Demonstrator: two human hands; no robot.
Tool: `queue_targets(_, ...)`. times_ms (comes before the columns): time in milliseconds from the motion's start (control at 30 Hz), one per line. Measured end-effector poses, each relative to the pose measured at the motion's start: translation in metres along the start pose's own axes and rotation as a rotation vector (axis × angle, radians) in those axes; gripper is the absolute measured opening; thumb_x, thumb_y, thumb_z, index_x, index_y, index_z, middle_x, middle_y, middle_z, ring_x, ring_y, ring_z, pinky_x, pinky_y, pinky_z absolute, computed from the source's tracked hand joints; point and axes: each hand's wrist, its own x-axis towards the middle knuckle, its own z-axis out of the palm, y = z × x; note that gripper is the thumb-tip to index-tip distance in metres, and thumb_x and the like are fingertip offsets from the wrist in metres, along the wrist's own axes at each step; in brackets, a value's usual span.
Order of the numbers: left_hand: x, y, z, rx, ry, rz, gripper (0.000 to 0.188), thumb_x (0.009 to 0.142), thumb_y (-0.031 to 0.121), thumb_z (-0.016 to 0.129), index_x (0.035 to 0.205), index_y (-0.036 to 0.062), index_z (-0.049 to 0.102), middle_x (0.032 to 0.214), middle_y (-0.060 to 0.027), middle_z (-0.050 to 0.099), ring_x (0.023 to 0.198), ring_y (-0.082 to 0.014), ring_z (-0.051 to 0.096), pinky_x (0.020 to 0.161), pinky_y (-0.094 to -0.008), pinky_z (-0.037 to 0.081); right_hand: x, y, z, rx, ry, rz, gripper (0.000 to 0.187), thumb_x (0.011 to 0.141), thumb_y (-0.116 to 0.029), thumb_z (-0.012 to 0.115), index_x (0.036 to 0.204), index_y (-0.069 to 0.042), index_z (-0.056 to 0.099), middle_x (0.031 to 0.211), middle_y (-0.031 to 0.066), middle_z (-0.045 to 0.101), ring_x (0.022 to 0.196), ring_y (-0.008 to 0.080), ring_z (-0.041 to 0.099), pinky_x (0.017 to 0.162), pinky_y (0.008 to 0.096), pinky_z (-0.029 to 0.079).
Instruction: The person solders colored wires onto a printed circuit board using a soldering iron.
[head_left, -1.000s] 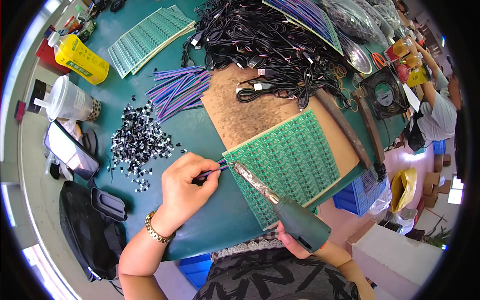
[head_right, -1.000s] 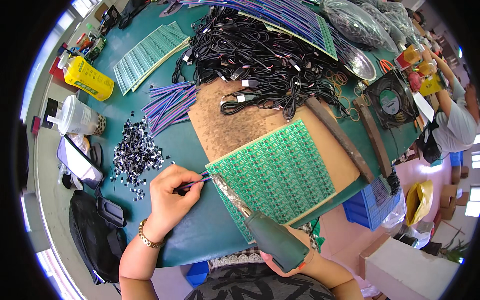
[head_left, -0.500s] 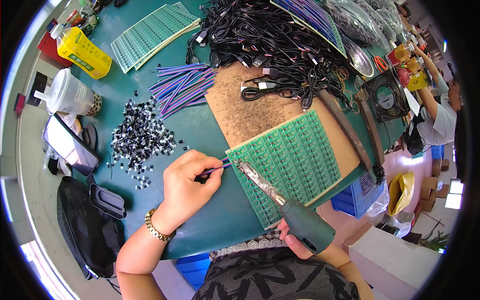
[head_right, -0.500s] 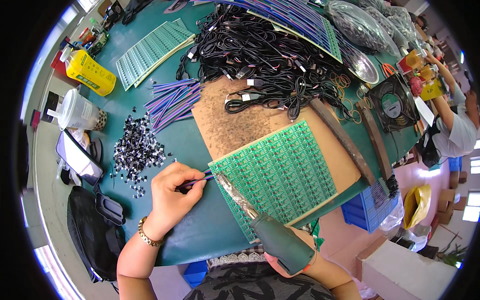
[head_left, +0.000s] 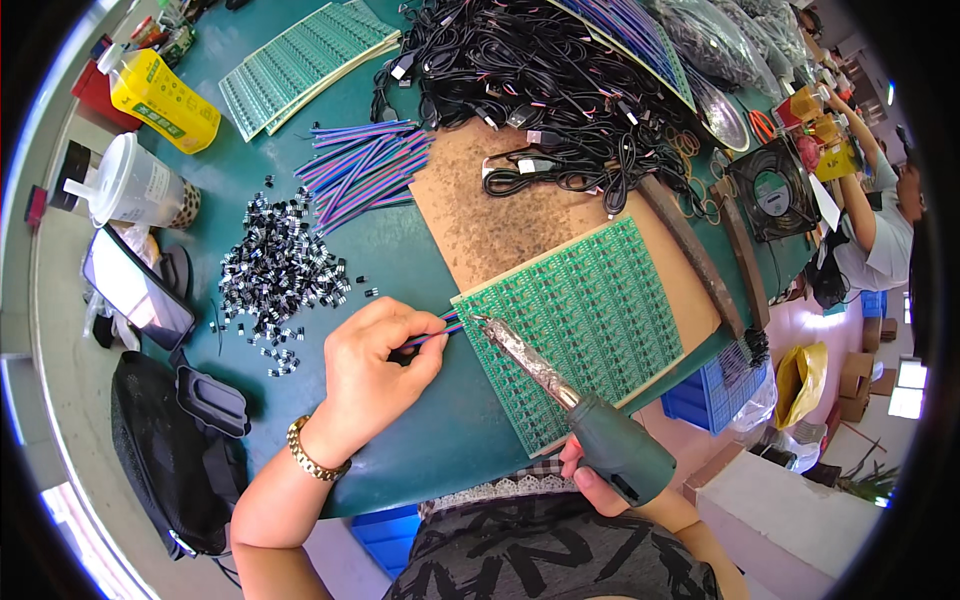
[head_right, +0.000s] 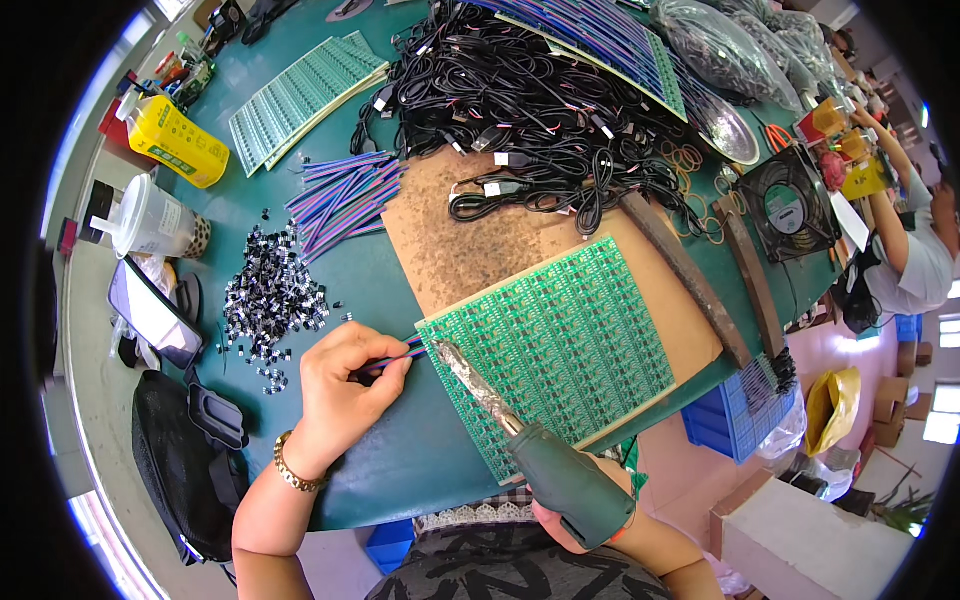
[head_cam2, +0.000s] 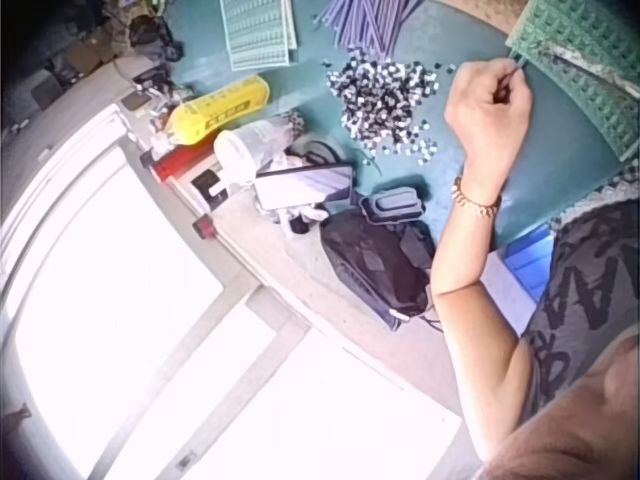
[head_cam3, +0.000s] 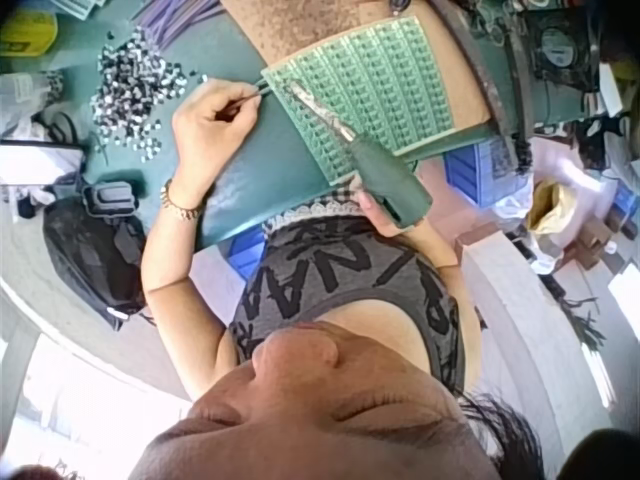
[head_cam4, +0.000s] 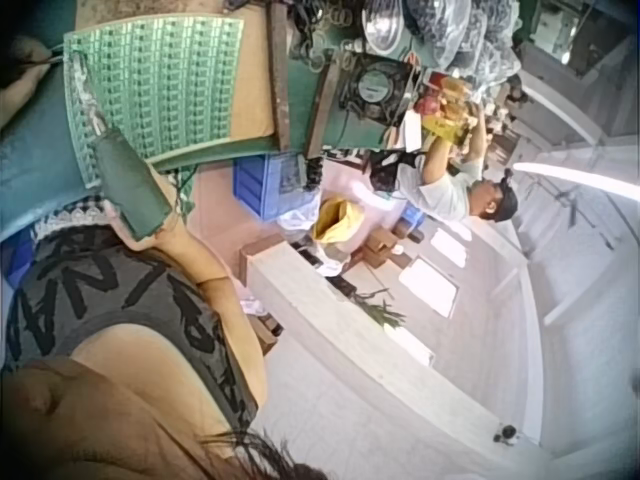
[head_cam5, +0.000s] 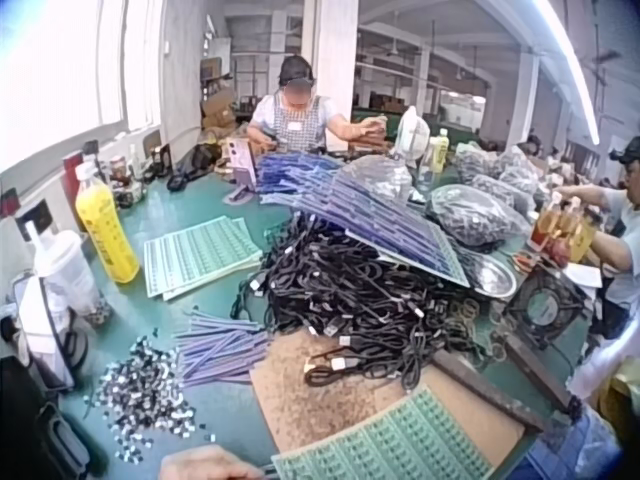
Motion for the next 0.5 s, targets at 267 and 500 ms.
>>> queue_targets(267,0.000,-0.001,0.000,0.007,-0.005,0.020,0.010,0.074,-0.003,0.074,0.082,0.0016,0.070,0.076,-0.0036,0.061,0.060,-0.0082,0.056,0.055,-0.0214,0.046,0.013,-0.005,-0.003,-0.105,-0.045,-0.151,0.024,0.087,-0.017,0.060,0.103,0.001,0.057,0.087,0.0096,0.062,0.071,0.0172,0.062,0.065,0.0310,0.052)
queue_targets(500,0.001,0.000,0.001,0.014,0.020,0.038,0.010,0.073,-0.001,0.074,0.080,0.0036,0.070,0.072,-0.0049,0.062,0.058,-0.0139,0.059,0.052,-0.0253,0.047,0.017,-0.013,-0.005,-0.172,-0.032,-0.154,0.020,0.086,-0.020,0.062,0.093,-0.002,0.062,0.079,0.0074,0.063,0.070,0.0185,0.063,0.065,0.0325,0.052)
